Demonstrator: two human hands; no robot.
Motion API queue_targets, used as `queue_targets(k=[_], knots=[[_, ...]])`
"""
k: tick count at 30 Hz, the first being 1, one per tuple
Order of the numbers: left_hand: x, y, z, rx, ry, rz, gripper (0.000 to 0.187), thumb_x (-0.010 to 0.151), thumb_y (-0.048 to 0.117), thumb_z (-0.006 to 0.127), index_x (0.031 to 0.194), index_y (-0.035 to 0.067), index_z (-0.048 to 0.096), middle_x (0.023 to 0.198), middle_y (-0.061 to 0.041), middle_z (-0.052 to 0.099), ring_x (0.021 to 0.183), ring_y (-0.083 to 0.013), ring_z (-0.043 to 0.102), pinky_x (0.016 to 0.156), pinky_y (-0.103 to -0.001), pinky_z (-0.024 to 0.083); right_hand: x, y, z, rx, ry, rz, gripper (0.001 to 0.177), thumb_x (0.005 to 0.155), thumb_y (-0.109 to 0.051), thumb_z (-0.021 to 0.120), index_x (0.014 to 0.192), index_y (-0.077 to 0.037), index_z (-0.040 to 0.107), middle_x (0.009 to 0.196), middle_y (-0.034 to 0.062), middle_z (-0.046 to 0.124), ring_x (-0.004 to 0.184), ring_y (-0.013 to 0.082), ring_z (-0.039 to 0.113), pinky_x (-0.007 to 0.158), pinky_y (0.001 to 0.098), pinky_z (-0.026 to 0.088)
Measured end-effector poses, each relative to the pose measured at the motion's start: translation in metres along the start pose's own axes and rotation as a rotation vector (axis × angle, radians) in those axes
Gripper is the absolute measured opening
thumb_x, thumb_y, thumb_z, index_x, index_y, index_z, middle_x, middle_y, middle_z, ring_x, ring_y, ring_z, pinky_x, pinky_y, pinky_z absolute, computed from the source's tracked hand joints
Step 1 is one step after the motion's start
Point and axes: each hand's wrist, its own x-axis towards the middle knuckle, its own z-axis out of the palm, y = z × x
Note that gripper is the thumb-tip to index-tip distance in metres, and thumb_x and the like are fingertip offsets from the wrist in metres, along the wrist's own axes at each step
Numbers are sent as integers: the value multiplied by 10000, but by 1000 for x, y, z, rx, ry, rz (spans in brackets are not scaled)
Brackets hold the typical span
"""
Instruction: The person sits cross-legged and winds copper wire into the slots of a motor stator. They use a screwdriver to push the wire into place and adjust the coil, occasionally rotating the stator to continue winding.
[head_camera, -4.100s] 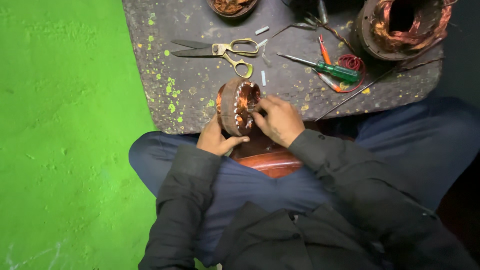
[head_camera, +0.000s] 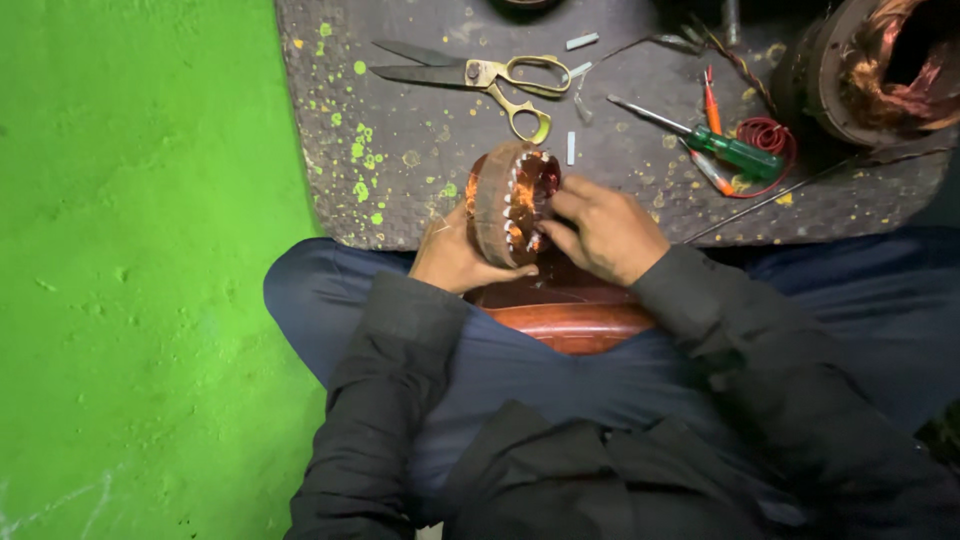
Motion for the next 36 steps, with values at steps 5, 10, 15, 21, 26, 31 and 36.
queue_targets(k=[5, 10, 15, 21, 26, 31, 36], knots=[[10, 5, -1, 190, -28, 126, 925, 574, 465, 983, 1330, 84, 612, 1307, -128, 660, 1006, -351, 732, 852, -461, 592, 1, 3, 3, -71, -60, 129, 308, 852, -168, 730, 1116, -48, 627, 1157, 172, 643, 940, 440, 660, 779, 505, 561], [8, 1, 3, 256, -22, 151, 900, 601, 475, 979, 1332, 97, 615, 1356, -139, 624, 999, -383, 713, 837, -476, 579, 1, 9, 6, -56, 21, -8, 469, 754, -137, 728, 1197, -24, 629, 1227, 210, 603, 970, 454, 646, 801, 495, 561], [1, -4, 3, -15, -11, 37, 988, 608, 478, 960, 1396, 56, 539, 1202, -135, 711, 1069, -328, 730, 910, -413, 580, 5, 6, 2, -47, -80, -19, 273, 868, -154, 724, 1122, -80, 658, 1153, 150, 638, 942, 412, 664, 784, 485, 561], [-1, -13, 0, 26, -88, -17, 843, 633, 455, 983, 1304, 71, 649, 1219, -130, 738, 1114, -287, 736, 950, -387, 571, 10, 16, -8, -14, -61, -119, 202, 872, -156, 721, 1054, -77, 678, 996, 122, 660, 898, 377, 674, 751, 468, 567], [-1, -17, 1, 30, -47, -79, 886, 584, 462, 978, 1297, 77, 621, 1188, -115, 721, 1076, -271, 728, 920, -371, 576, 12, 5, 6, -219, -77, -140, 195, 763, -42, 650, 955, -68, 673, 1060, 120, 668, 890, 361, 685, 728, 465, 572], [-3, -8, 0, -2, -18, -41, 860, 607, 433, 972, 1313, 76, 635, 1210, -115, 725, 1084, -264, 748, 926, -373, 588, 6, 6, 10, -252, -18, -128, 214, 785, -44, 641, 998, -52, 640, 1085, 131, 649, 932, 358, 686, 754, 463, 574], [3, -9, -2, 98, -43, 58, 789, 598, 360, 977, 1271, 82, 672, 1294, -113, 700, 1062, -309, 737, 892, -391, 589, 0, 25, 4, -221, -63, -145, 232, 761, -45, 637, 991, -38, 607, 1065, 148, 647, 948, 384, 679, 749, 476, 567]])
